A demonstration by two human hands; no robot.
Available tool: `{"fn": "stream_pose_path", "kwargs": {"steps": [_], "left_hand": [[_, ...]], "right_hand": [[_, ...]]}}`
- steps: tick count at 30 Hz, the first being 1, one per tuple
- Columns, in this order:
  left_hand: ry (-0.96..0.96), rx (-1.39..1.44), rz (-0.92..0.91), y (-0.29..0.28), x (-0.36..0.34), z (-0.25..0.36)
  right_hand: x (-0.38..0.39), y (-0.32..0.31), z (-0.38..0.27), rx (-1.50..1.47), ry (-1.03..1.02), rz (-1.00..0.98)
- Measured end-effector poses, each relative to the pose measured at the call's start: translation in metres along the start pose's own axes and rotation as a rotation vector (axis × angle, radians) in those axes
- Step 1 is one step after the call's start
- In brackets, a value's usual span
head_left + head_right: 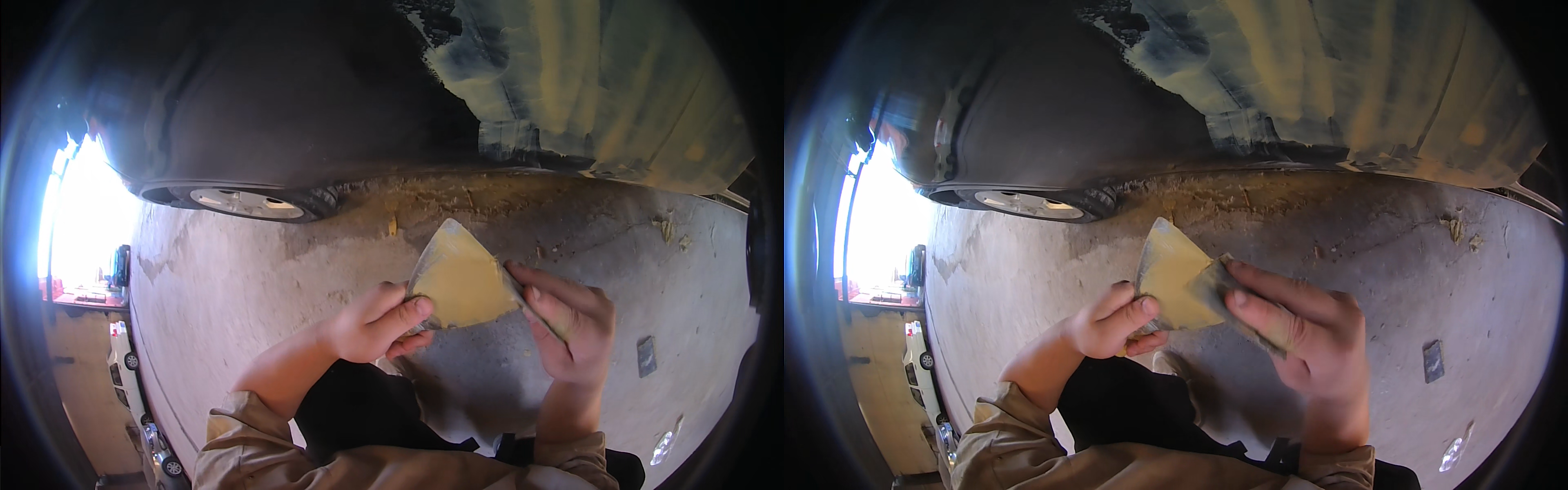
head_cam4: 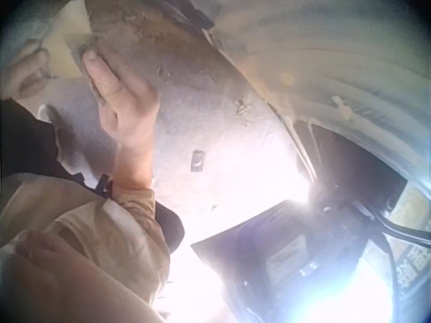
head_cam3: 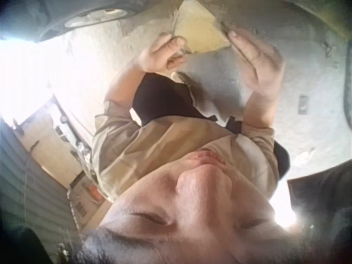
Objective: The person applies a beige body filler to the front bumper of a black car using a putty knife and a smaller scraper. They spread the filler across the surface, smooth it, and scrape excess material back onto the main knife.
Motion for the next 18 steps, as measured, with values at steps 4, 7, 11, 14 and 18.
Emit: {"fn": "stream_pose_path", "kwargs": {"steps": [4, 7, 11, 14, 18], "left_hand": [[0.062, -0.006, -0.027, -0.003, 0.001, 0.006], [0.092, -0.009, 0.023, -0.008, 0.003, 0.004], [0.210, 0.112, -0.037, -0.009, 0.014, 0.018], [0.438, 0.213, -0.026, -0.008, 0.023, 0.028], [0.563, 0.286, 0.019, -0.001, 0.020, 0.035]], "right_hand": [[0.001, 0.002, 0.009, 0.033, 0.034, -0.041], [0.002, 0.005, 0.013, 0.028, 0.067, -0.057], [0.011, 0.020, 0.031, 0.015, 0.142, -0.203], [0.020, 0.041, 0.052, -0.060, 0.316, -0.165], [0.062, 0.056, 0.107, -0.212, 0.650, -0.158]]}}
Point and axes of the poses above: each hand's wrist, its own x-axis away from the middle knuckle, its own y-axis out of the palm, z = x × y, the point moved 5 cm from there along -x, towards the middle knuckle, and after that the axes turned 8 degrees about z, right-handed, at the moved point
